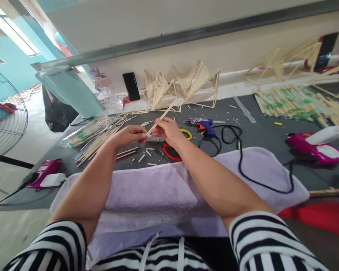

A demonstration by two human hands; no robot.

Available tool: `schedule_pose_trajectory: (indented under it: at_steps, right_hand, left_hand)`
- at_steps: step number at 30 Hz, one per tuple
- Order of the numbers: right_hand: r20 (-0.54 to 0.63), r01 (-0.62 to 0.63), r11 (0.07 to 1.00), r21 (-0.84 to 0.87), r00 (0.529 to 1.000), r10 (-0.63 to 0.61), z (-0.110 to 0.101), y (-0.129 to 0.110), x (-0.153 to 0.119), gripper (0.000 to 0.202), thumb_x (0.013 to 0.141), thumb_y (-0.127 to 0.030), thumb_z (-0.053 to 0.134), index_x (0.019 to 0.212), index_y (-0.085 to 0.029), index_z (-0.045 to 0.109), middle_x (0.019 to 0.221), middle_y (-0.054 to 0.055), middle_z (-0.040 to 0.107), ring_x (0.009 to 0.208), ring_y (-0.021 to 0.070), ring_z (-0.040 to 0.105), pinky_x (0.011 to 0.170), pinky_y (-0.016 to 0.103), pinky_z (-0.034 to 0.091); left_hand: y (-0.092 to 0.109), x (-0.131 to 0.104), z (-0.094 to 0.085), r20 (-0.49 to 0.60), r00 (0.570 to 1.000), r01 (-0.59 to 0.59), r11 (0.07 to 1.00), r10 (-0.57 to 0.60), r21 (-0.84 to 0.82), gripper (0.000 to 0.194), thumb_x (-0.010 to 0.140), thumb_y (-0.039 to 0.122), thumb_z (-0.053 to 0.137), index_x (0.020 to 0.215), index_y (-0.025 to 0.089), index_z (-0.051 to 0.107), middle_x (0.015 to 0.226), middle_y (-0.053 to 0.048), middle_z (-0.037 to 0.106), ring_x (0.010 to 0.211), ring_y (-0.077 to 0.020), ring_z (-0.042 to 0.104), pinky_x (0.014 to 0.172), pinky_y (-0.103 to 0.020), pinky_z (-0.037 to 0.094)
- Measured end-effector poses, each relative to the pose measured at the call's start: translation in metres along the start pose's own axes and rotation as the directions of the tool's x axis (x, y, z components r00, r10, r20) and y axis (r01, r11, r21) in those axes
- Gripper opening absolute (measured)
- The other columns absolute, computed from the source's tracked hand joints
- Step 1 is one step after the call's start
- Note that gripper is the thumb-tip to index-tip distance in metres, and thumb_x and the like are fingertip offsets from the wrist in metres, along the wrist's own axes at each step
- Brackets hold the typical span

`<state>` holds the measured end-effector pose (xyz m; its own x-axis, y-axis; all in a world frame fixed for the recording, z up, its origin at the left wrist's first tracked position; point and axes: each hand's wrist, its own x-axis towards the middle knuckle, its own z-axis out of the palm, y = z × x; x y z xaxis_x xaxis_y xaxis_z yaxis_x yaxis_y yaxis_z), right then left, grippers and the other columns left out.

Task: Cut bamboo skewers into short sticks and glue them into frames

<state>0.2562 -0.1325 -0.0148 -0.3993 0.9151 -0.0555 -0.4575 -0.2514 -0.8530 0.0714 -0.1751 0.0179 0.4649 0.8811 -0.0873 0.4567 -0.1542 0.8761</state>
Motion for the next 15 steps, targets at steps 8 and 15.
schedule_pose_trajectory:
  at_steps: [8,15]
  right_hand:
    - [0.03,-0.022,1.0,-0.018,0.999,0.023,0.0001,0.002,0.0003,0.012,0.085,-0.019,0.056,0.074,-0.015,0.057,0.053,-0.002,0.062,0.047,0.0088,0.061,0.046,0.017,0.053]
    - [0.019,-0.023,0.999,-0.027,1.0,0.024,0.0013,0.0011,-0.0007,0.013,0.085,-0.018,0.056,0.073,-0.015,0.057,0.051,-0.002,0.061,0.046,0.0087,0.06,0.046,0.017,0.053]
  left_hand:
    - [-0.0017,0.0006,0.0018,-0.023,1.0,-0.009,1.0,0.009,-0.007,0.029,0.079,0.04,0.058,0.08,0.012,0.062,0.068,-0.001,0.06,0.061,-0.0086,0.053,0.061,-0.022,0.044]
    - [0.0013,-0.0011,-0.0011,0.033,0.999,0.022,0.998,-0.02,-0.066,0.029,0.078,0.038,0.061,0.087,0.012,0.064,0.072,-0.003,0.064,0.065,-0.0094,0.057,0.065,-0.023,0.047]
